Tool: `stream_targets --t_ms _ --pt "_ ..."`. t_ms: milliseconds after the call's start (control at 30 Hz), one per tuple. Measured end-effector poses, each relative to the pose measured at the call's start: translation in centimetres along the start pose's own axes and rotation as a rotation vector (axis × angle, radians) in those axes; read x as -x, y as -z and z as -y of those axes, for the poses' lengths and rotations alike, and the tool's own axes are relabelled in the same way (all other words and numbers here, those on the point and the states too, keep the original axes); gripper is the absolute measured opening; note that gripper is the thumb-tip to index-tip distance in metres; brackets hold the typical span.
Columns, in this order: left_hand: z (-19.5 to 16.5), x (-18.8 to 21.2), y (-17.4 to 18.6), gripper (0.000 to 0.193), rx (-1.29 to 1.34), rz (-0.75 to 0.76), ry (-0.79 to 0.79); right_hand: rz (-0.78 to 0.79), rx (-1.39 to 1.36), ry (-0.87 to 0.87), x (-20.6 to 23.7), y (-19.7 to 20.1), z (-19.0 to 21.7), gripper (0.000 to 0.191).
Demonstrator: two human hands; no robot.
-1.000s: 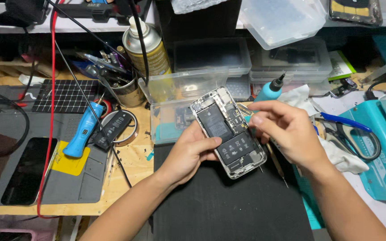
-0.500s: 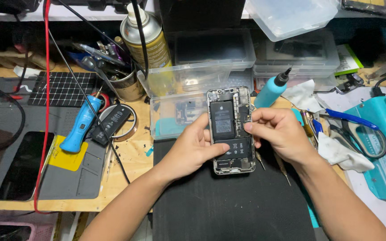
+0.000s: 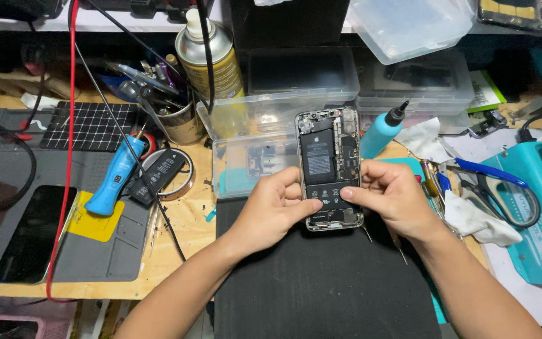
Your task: The person repairs a smartphone at a workbench. They unscrew the phone chassis with a screwdriver, pry components with a tool, use tweezers to handle small internal parts, place removed parts into a plastic storage box, and work on the opened phone with its screen lifted.
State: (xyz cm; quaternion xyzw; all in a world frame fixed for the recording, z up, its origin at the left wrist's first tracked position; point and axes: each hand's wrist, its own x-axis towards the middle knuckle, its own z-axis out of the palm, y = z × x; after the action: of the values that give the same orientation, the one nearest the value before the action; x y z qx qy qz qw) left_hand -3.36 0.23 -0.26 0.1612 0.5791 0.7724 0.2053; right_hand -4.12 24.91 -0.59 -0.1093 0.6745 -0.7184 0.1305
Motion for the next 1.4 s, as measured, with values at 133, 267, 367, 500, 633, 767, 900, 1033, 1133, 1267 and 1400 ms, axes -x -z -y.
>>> stream_targets --t_ms 133,267,367,500,633,767,900,1033,1133,1267,1400 --pt "0.5 0.1 0.1 0.024 -0.046 -0.046 0.025 -0.005 0.005 -0.018 0.0 -0.4 -0.3 0.027" --pt "0.7 0.2 0.1 0.023 -0.027 -0.053 0.031 0.019 -0.025 -0.010 0.1 -0.6 -0.3 0.031" --pt "0.4 0.2 0.1 0.025 0.005 -0.051 0.045 0.028 -0.042 -0.006 0.1 -0.6 -0.1 0.036" --pt "0.0 0.2 -0.2 0.027 0.069 -0.037 0.029 0.036 -0.107 -0.034 -0.2 -0.8 0.1 0.040" --pt "-0.5 0.3 -0.5 0.027 0.116 -0.053 -0.025 0.094 -0.157 -0.026 -0.2 -0.9 0.2 0.038" --pt "-0.7 0.4 -0.3 0.028 0.051 -0.099 -0.087 0.167 -0.085 -0.158 0.0 -1.0 0.3 0.028" --pt "-0.2 0.5 -0.5 0.024 -0.017 -0.113 -0.129 0.138 -0.060 -0.153 0.0 -1.4 0.2 0.022" --pt "0.4 0.3 -0.2 0.023 -0.059 -0.107 -0.125 0.113 -0.057 -0.175 0.2 -1.4 0.4 0.023" --pt "0.5 0.2 0.0 0.013 -0.042 -0.124 -0.178 0.132 -0.044 -0.208 0.6 -1.3 0.5 0.025" --pt "0.4 0.0 0.0 0.016 0.033 -0.106 -0.162 0.232 -0.082 -0.135 0.5 -1.0 0.8 0.038" --pt "0.3 0.2 -0.5 0.020 0.116 -0.080 -0.096 0.187 -0.158 -0.081 0.5 -0.4 2.2 0.056"
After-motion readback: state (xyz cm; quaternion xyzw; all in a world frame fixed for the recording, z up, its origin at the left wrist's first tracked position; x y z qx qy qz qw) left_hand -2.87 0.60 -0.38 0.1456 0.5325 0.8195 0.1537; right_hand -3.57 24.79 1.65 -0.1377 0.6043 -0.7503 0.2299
